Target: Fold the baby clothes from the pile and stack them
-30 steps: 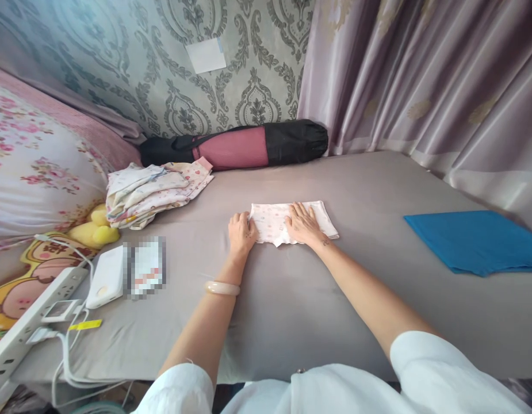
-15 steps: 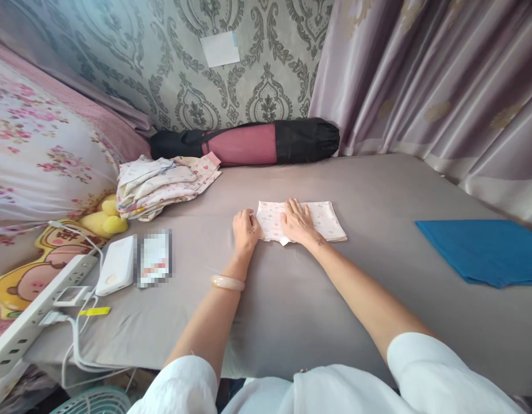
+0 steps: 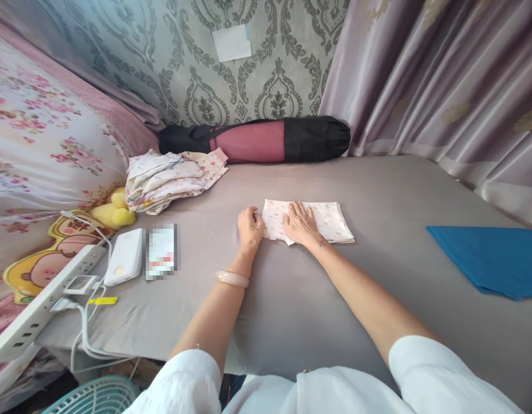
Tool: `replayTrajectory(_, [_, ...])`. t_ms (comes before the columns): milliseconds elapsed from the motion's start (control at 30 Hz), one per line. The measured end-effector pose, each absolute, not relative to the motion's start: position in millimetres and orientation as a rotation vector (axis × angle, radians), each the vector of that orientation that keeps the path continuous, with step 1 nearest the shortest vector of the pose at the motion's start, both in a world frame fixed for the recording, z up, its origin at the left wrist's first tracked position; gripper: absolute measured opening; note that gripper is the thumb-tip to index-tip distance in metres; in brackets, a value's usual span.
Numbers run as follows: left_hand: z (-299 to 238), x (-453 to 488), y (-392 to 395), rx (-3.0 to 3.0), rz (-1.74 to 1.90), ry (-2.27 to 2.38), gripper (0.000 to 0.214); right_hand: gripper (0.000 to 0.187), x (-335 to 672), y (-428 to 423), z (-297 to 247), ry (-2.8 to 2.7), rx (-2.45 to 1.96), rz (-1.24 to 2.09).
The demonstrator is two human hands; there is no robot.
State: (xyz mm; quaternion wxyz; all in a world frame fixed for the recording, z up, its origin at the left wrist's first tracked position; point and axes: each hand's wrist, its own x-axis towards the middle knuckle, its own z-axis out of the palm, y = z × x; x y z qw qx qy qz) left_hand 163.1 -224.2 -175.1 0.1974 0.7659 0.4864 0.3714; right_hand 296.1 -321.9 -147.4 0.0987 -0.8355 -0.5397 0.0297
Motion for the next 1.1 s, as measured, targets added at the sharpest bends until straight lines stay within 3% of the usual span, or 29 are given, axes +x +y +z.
replayTrajectory(1100, [-173, 163, -225, 1.98, 1.219, 1.327, 0.021, 0.058, 251, -271, -145, -1.828, -2.313, 0.099])
